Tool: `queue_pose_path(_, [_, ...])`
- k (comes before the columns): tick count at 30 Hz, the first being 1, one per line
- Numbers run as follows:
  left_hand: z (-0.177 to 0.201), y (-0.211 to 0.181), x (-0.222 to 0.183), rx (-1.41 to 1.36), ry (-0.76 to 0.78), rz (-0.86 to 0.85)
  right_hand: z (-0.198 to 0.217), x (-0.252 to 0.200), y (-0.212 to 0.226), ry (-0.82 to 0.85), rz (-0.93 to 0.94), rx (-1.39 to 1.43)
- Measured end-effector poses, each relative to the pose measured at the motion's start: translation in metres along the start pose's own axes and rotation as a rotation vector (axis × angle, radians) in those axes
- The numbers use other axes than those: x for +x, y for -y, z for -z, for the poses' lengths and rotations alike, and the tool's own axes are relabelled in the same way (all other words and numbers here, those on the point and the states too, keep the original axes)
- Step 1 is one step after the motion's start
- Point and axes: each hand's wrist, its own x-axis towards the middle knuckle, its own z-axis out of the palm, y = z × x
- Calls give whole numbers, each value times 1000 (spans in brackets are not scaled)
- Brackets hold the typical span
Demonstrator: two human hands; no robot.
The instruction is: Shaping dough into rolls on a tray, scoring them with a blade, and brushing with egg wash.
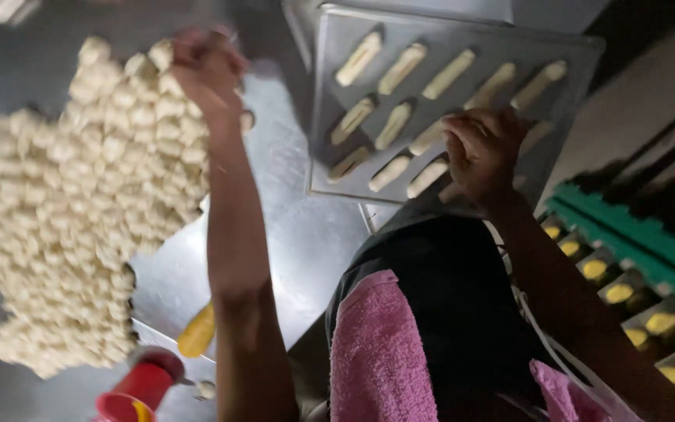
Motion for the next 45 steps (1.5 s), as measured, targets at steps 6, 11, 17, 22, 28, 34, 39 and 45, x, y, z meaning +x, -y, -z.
queue_pose_path(6, [-62,-44,-205,378,-314,85,-16,3,37,47,189,93])
queue_pose_path(11, [-55,-85,-342,413,-539,164,-37,-8,92,159,328,193])
queue_pose_path(17, [-17,-71,-445,245,-741,216,-69,-18,142,328,451,289])
queue_pose_path(22, [-13,-78,-488,219,-848,171,-78,-11,172,510,581,408])
queue_pose_path(28, [30,-68,-550,60,-1117,21,-90,8,187,637,713,466])
queue_pose_path(34, [214,-92,-657,334,-1578,-36,-92,-7,218,593,715,454])
queue_pose_path(39, [345,-137,-701,512,-1808,-256,-100,-55,237,629,534,505])
queue_pose_path(45, [378,-154,-722,1296,-1512,-133,-85,-102,237,547,526,396])
